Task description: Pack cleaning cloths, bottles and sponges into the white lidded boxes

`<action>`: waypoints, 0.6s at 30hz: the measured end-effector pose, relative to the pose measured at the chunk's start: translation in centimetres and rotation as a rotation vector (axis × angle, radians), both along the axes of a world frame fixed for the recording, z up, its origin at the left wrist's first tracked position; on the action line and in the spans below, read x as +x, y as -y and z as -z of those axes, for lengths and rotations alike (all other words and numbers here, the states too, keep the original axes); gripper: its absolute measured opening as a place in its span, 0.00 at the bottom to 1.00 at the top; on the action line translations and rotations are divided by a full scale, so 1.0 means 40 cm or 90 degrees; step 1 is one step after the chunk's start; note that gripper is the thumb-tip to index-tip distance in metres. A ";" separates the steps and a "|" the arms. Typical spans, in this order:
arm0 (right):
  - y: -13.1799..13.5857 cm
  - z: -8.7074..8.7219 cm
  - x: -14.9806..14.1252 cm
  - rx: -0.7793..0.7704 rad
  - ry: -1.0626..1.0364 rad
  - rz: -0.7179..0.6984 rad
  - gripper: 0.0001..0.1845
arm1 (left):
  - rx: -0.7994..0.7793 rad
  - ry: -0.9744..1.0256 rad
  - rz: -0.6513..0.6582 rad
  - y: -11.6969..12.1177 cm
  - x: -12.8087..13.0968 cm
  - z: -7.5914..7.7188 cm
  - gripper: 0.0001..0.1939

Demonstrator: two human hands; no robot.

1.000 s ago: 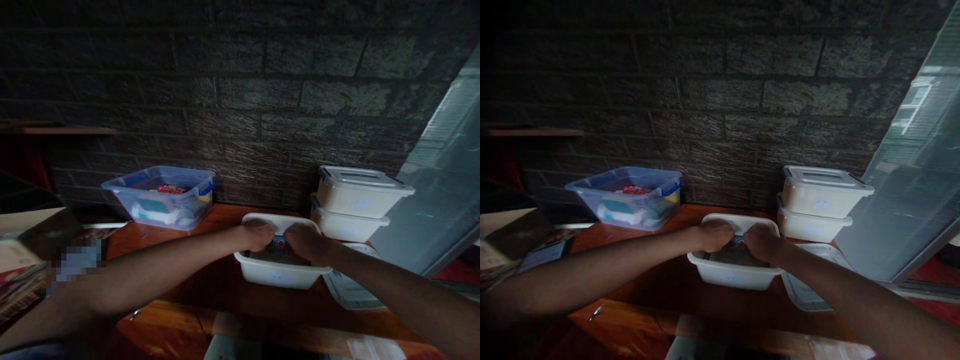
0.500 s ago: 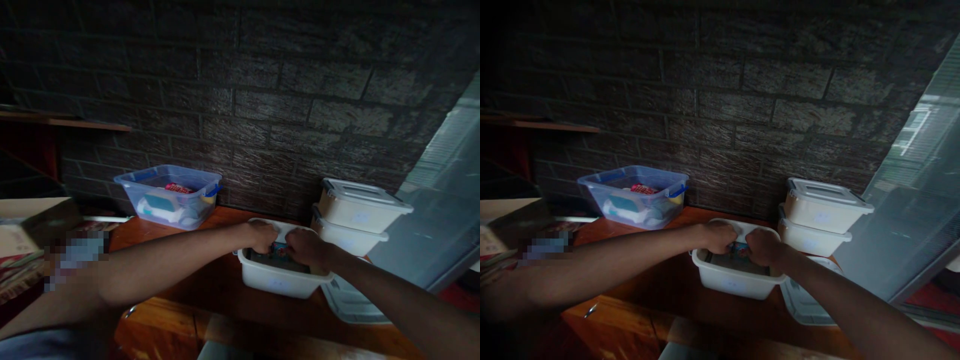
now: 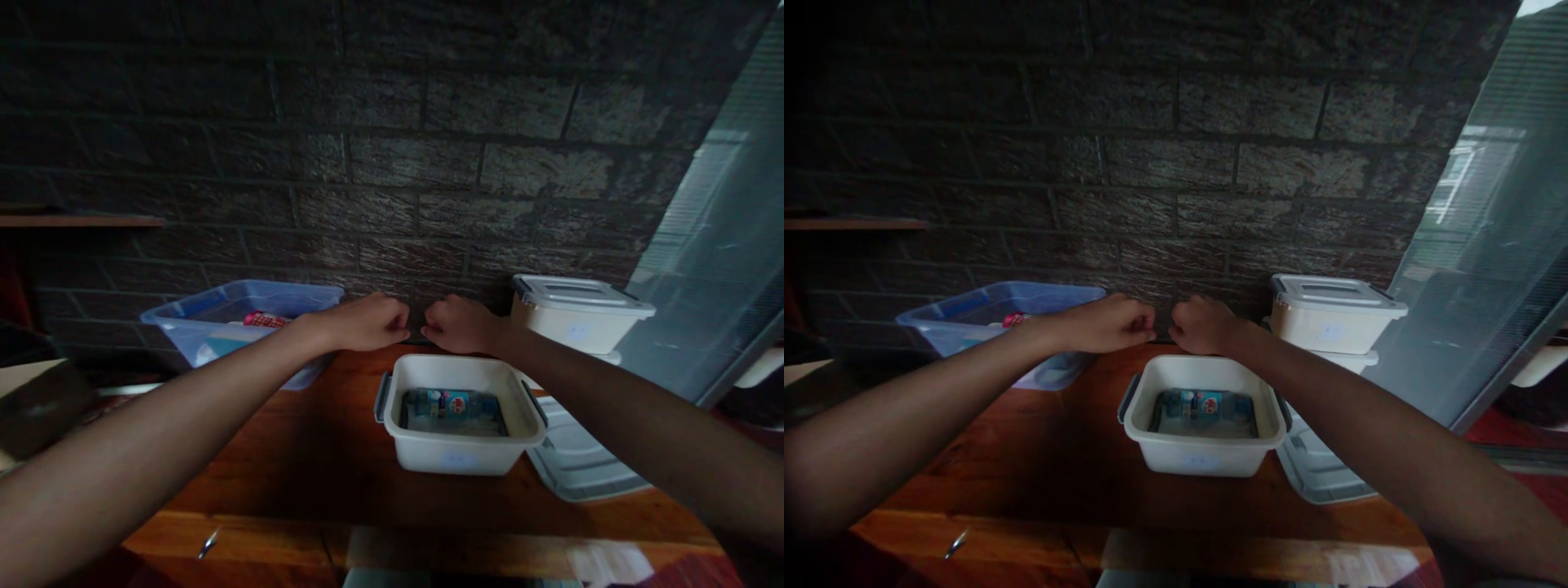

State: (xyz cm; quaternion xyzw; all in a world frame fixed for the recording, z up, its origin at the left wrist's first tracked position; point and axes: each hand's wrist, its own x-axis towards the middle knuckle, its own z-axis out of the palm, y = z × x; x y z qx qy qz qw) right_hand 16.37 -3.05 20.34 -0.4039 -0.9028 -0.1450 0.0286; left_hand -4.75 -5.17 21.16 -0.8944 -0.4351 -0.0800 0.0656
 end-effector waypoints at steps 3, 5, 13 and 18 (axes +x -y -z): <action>-0.006 -0.024 -0.039 0.003 -0.015 -0.011 0.21 | -0.005 0.023 -0.016 0.003 -0.071 -0.006 0.12; -0.012 -0.026 -0.062 0.002 -0.025 -0.016 0.21 | -0.004 0.028 -0.030 0.002 -0.118 -0.002 0.12; -0.067 0.002 -0.166 0.013 -0.091 -0.040 0.17 | 0.000 0.037 -0.143 0.046 -0.265 -0.060 0.13; -0.112 0.001 -0.278 0.032 -0.142 -0.098 0.15 | 0.040 0.021 -0.265 0.050 -0.404 -0.085 0.14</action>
